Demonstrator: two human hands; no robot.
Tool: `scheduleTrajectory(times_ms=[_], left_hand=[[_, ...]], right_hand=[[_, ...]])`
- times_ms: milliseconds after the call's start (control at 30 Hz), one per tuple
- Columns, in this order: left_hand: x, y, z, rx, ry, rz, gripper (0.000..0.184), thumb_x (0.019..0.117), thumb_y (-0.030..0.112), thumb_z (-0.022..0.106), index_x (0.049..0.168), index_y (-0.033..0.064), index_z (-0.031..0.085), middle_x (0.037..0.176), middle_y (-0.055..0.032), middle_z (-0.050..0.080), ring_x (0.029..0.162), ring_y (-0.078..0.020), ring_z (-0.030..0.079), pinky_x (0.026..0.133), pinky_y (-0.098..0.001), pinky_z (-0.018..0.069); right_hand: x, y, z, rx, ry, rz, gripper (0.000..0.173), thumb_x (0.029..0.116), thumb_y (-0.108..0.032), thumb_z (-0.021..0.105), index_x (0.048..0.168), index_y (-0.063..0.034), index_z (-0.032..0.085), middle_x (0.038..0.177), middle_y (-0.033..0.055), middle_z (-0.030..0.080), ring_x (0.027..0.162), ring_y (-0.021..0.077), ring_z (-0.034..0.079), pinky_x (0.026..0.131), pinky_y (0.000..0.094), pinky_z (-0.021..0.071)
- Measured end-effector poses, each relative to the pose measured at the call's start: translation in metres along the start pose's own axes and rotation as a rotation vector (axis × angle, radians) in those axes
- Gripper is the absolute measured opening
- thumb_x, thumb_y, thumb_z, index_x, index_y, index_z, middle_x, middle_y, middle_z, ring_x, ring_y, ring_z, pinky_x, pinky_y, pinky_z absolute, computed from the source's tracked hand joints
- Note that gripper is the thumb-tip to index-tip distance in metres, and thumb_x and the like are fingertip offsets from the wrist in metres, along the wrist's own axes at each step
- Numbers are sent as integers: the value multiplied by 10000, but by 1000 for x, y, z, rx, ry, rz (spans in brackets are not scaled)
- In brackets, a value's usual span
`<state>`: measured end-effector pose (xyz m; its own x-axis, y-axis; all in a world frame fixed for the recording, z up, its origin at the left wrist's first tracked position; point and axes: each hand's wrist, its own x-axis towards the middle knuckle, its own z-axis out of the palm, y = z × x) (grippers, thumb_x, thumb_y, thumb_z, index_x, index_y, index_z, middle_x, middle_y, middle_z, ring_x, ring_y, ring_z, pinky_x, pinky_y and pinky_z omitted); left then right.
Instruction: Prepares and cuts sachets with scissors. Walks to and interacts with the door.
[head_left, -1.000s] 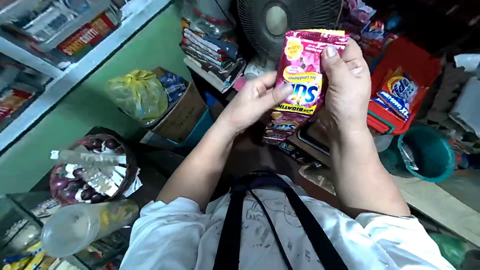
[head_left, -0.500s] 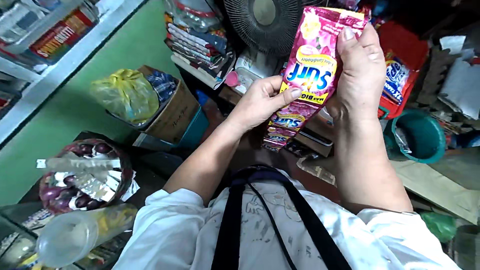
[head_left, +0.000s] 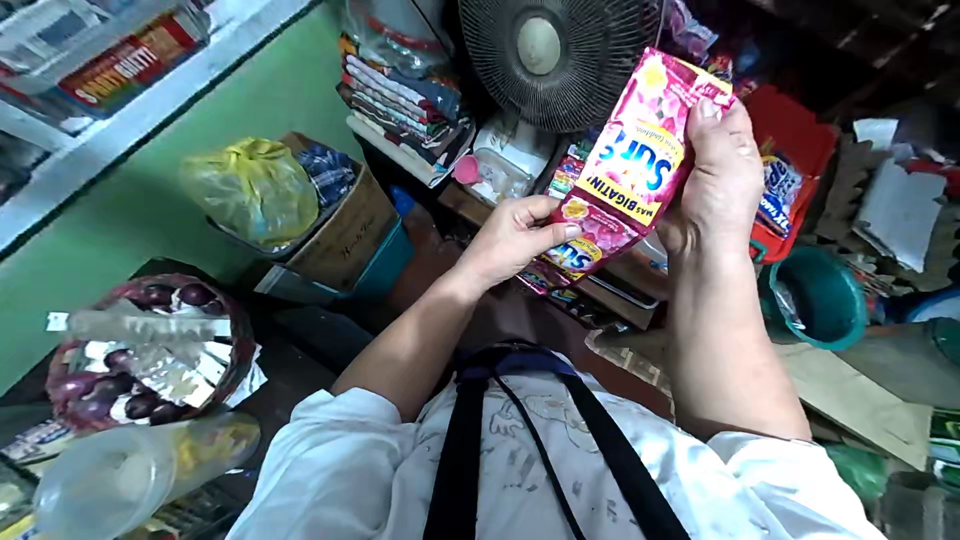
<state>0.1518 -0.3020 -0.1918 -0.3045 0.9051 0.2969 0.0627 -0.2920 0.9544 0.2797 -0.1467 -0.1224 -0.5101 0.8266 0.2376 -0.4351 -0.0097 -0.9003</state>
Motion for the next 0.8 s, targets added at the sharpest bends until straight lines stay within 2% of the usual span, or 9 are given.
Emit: scheduleTrajectory(times_ms=[67,167,267,300,367,433,567,700,800], left_hand=[[2,4,0,-19,-10,11,191,951,11,674,1131,-51,692,1011,-57,746,928,-80,712,880,-272,602],[4,8,2,11,-3,47,160,956,18,667,1103,-37,697,1002,-35,737,927,-58,698,878,-251,589],[7,14,3,-50,52,86,176,958,6,658,1126,-38,687,1007,-31,740,927,-76,705,875,-280,602],[9,17,2,-82,85,91,184,960,4,655,1139,-35,675,1002,-30,740,916,-88,709,863,-293,608],[17,22,-1,-132,147,91,189,971,13,651,1154,-35,657,1000,-48,741,903,-122,721,853,-325,621],[25,27,-4,-146,202,76,204,973,8,647,1169,-48,643,1007,-76,737,906,-156,725,852,-348,626],[34,37,-7,-149,255,25,224,954,-21,657,1174,-45,626,1017,-94,734,905,-176,732,846,-351,630],[41,40,-5,-109,296,-9,292,947,-28,661,1228,-46,581,1056,-111,724,932,-197,734,856,-359,632],[46,42,-3,-168,375,-63,284,965,-34,631,1241,-32,561,1043,-123,718,914,-212,735,837,-371,634]], right_hand=[[-1,5,-3,18,52,63,221,1105,-119,407,1270,-18,514,1043,119,699,985,238,723,898,441,618],[-6,11,-9,-30,88,203,215,1102,-168,440,1244,-47,547,1026,91,711,956,209,731,858,408,630],[-15,20,-26,-331,0,448,423,1106,-408,405,1232,-58,606,970,57,727,846,178,730,738,380,637],[-20,26,-31,-471,-46,522,518,1105,-481,348,1180,-60,641,899,40,722,760,165,720,665,365,630],[-26,40,-43,-614,-170,596,619,1111,-509,242,1028,-70,670,806,18,684,688,152,682,639,360,603],[-35,52,-49,-589,-196,562,587,1118,-480,261,1024,-68,669,829,22,667,723,141,675,692,356,605],[-55,53,-42,-455,-229,279,328,1115,-301,385,1187,-56,591,1046,36,653,920,125,673,835,335,597],[-69,50,-31,-359,-377,106,291,1103,-225,443,1266,-11,555,1138,74,662,1014,125,674,912,311,579],[-64,59,-25,-335,-449,109,385,984,-124,655,1320,26,544,1177,96,682,1046,136,684,928,317,589]])
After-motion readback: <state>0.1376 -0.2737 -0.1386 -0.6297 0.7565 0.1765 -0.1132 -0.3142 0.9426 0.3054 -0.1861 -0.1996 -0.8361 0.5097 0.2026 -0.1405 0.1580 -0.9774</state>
